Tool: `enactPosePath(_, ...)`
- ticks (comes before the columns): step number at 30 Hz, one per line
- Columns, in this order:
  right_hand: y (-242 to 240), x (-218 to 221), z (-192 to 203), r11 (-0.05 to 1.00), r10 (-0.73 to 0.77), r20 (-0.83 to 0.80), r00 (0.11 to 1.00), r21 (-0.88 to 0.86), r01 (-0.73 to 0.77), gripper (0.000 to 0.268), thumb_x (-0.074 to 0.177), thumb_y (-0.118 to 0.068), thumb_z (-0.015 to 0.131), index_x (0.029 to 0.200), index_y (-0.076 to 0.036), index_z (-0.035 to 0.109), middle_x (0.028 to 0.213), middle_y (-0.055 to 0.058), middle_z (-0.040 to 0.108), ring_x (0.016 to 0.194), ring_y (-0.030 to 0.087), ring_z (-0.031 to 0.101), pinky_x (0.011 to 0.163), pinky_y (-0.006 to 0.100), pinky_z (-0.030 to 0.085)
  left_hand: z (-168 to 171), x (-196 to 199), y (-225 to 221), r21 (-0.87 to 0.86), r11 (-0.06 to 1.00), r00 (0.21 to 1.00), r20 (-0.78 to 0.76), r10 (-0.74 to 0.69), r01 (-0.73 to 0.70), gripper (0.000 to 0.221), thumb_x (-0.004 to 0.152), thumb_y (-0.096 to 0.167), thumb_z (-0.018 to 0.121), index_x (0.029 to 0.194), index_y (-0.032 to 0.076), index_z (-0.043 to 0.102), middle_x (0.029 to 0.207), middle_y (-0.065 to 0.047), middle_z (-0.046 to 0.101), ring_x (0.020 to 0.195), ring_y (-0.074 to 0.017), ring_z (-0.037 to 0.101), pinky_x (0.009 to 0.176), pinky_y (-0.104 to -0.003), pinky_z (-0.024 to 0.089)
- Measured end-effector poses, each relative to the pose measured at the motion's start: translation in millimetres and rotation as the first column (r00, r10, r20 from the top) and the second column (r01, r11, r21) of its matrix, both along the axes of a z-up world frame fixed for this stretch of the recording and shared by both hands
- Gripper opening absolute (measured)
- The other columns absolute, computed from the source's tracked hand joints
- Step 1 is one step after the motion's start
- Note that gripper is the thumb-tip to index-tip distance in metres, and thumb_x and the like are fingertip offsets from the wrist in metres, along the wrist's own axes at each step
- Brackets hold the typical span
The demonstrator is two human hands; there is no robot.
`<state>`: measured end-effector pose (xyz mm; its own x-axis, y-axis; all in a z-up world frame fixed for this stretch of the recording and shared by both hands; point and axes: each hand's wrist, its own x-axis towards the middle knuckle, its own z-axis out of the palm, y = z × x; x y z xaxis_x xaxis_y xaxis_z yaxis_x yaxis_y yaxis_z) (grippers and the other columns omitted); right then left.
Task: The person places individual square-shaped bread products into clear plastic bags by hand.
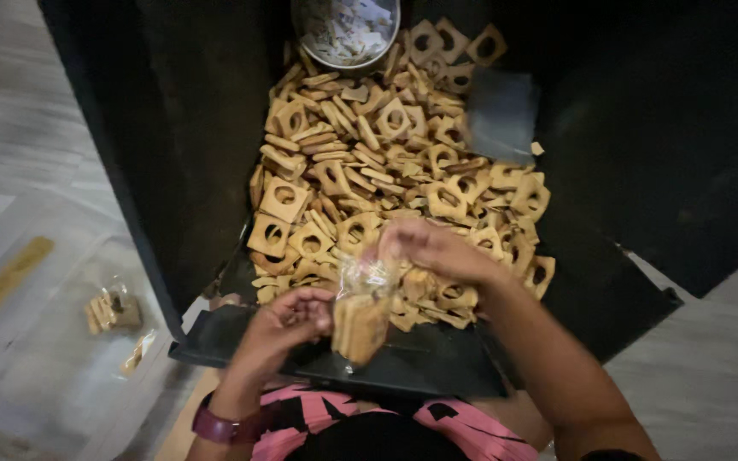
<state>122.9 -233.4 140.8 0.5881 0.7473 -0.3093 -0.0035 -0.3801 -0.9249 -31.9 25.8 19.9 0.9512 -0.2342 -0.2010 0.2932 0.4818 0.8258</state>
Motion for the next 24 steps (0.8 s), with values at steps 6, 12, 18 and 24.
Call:
enactPosePath(6, 33, 88, -27, 0.968, -0.220, 0.104, 0.970, -0.097, 0.230, 0.030, 0.101, -0.040, 0.058, 0.110, -0.014, 0.070, 0.118, 0.007, 0.077, 0.113, 0.022, 0.073, 0.102, 0.044, 0.057, 9, 19, -62, 0.719, 0.663, 0.901, 0.404, -0.157, -0.207, 0.097, 0.068, 0.036, 0.099, 0.141, -0.001, 0.047, 0.141, -0.021, 0.050, 0.131, -0.0359, 0.051, 0.108, -0.047, 0.045)
enactPosePath(12, -19, 133, -56, 0.845, -0.323, 0.676, 0.663, -0.109, 0.523, 0.028, 0.097, -0.027, 0.072, 0.114, -0.005, 0.069, 0.122, 0.014, 0.058, 0.103, 0.025, 0.065, 0.075, 0.045, 0.061, 48, 24, -82, 0.895, 0.446, 0.979, 0.094, -0.181, -0.003, 0.111, 0.069, 0.047, 0.090, 0.154, 0.005, 0.032, 0.147, -0.024, 0.042, 0.132, -0.0435, 0.045, 0.105, -0.050, 0.045)
enactPosePath(18, -139, 237, -80, 0.538, -0.408, 0.771, 0.489, -0.231, 0.811, 0.028, 0.099, -0.015, 0.071, 0.125, -0.004, 0.070, 0.113, 0.020, 0.070, 0.094, 0.034, 0.069, 0.079, 0.046, 0.056, 30, 18, -127, 0.959, 0.170, 0.924, 0.266, -0.273, -0.226, 0.099, 0.067, 0.038, 0.092, 0.145, 0.003, 0.042, 0.144, -0.029, 0.042, 0.130, -0.0486, 0.042, 0.105, -0.062, 0.038)
enactPosePath(24, -159, 251, -120, 0.372, -0.433, 0.803, 0.409, -0.253, 0.893, 0.017, 0.099, -0.013, 0.075, 0.102, 0.004, 0.073, 0.097, 0.021, 0.075, 0.077, 0.029, 0.067, 0.069, 0.049, 0.053, 34, 13, -97, 0.907, 0.419, 0.965, 0.138, -0.224, -0.032, 0.069, 0.076, 0.021, 0.081, 0.139, 0.009, 0.056, 0.134, -0.021, 0.054, 0.125, -0.0388, 0.053, 0.102, -0.052, 0.046)
